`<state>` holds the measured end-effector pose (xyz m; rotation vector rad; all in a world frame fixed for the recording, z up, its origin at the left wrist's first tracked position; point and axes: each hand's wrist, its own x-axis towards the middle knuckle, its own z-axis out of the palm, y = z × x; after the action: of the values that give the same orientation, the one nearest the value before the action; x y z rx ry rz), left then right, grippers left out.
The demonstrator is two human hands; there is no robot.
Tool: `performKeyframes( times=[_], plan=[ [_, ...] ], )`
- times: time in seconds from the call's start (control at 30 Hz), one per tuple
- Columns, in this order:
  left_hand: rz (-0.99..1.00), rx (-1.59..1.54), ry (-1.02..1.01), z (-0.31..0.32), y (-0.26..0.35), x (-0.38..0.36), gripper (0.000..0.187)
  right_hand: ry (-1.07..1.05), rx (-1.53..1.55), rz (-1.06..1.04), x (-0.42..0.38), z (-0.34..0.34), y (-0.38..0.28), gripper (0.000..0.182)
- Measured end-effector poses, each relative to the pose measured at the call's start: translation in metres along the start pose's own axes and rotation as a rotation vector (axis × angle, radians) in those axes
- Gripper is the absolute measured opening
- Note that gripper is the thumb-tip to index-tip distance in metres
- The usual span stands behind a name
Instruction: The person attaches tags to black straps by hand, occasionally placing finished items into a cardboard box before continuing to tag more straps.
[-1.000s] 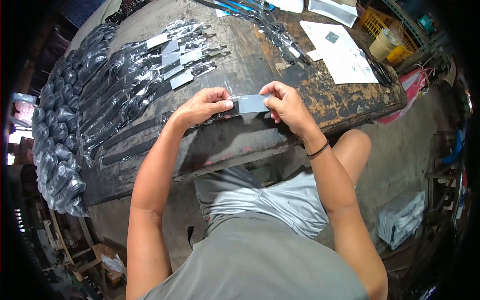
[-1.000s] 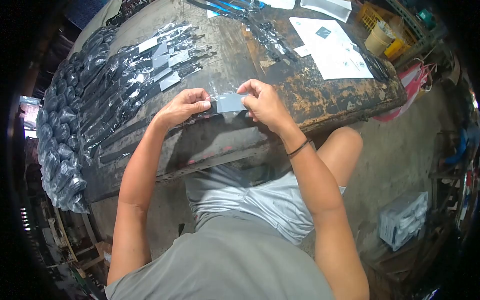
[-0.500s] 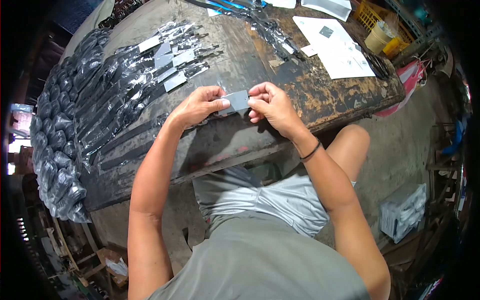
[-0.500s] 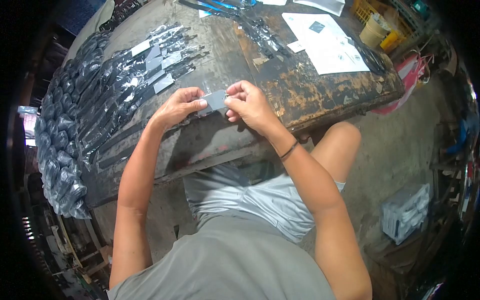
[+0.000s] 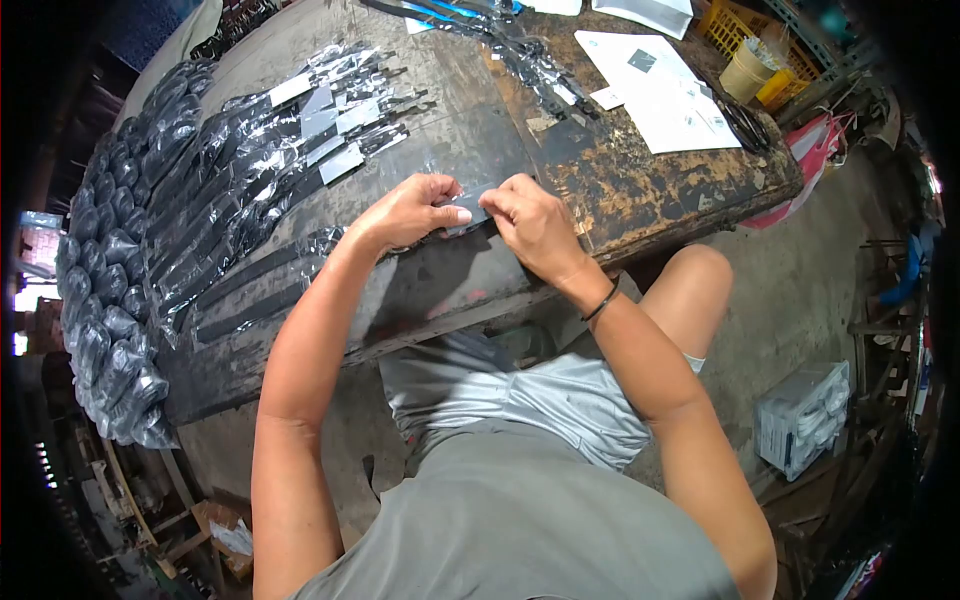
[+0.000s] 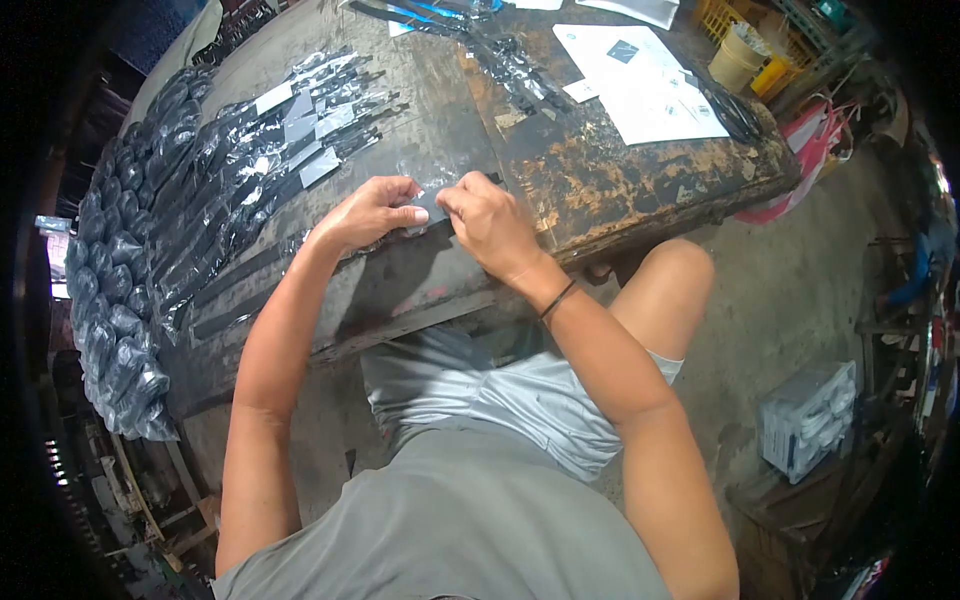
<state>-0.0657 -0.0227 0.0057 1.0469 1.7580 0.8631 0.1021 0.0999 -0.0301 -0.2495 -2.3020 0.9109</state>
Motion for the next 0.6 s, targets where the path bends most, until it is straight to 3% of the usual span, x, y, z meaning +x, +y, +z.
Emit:
performKeyframes(
  times=[0.3,0.4,0.47,0.6],
  plan=[
    [0.034,-0.039,0.009,-0.005,-0.006,0.000,0.026,0.005,0.025,-0.053,0.005,-0.001,0.004,0.013],
    [0.000,0.020,-0.034,-0.007,-0.001,-0.002,0.036,-0.048,0.058,-0.089,0.009,-0.003,0.001,0.010],
    [0.029,0.040,-0.049,-0.007,0.001,-0.002,0.038,-0.081,0.040,-0.261,0.014,-0.005,0.005,0.015],
    [-0.001,0.074,-0.048,-0.007,-0.003,0.000,0.037,-0.090,0.008,-0.292,0.015,-0.003,0.006,0.022]
  ],
)
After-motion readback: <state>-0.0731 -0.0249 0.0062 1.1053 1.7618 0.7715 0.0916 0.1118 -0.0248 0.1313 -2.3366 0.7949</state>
